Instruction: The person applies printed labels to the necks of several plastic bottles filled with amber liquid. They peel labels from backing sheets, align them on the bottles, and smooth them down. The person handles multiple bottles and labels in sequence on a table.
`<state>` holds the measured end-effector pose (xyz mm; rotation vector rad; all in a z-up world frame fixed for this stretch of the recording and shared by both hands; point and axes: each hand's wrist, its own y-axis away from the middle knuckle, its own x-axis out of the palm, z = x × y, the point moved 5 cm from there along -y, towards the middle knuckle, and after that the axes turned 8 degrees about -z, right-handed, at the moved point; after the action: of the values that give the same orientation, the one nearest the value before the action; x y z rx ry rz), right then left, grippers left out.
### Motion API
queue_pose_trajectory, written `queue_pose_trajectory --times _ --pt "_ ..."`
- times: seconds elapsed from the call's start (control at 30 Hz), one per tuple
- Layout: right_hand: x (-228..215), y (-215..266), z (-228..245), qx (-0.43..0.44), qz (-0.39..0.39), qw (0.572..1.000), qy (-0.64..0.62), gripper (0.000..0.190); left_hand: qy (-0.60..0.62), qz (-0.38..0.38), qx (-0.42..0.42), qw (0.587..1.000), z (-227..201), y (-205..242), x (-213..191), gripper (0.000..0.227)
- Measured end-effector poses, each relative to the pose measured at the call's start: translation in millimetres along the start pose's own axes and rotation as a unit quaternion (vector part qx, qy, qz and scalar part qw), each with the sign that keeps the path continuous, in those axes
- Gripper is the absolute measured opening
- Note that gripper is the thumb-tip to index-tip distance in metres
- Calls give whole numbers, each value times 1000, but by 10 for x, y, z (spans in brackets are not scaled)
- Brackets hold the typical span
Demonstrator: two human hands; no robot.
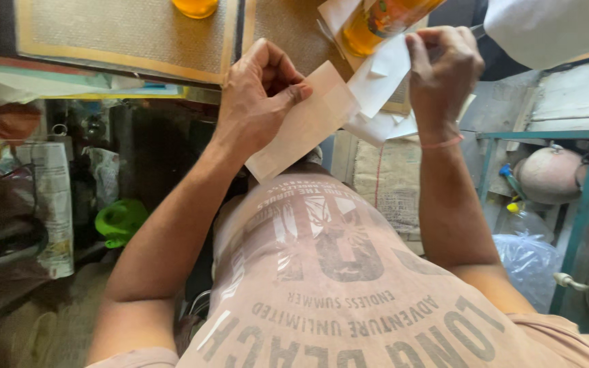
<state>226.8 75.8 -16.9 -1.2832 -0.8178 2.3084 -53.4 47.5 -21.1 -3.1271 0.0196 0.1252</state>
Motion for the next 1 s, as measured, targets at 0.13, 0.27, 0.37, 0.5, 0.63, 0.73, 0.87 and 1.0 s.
queue_pose_trajectory --times 0.13,0.27,0.37,0.5,0.63,0.73,0.87,1.0 --pt "-149 341 227 319 210 872 -305 22 29 47 4 998 -24 -23 33 31" --pt "-61 496 451 423 281 723 -469 20 59 107 10 993 -84 0 132 32" --pt "15 521 544 462 285 652 -529 17 49 130 46 989 -216 15 151 30" --pt "46 718 552 534 263 557 -579 15 -3 135 180 974 -326 92 145 31" --pt "116 909 601 580 258 456 -623 21 -55 112 317 940 -366 181 102 27" --pt "131 974 633 587 259 430 -635 21 -43 116 266 956 -323 191 83 34" --pt "114 946 672 567 264 430 -651 19 -22 130 223 966 -335 211 77 38" --pt "121 922 726 579 251 444 -636 22 -1 138 212 967 -361 199 65 36"
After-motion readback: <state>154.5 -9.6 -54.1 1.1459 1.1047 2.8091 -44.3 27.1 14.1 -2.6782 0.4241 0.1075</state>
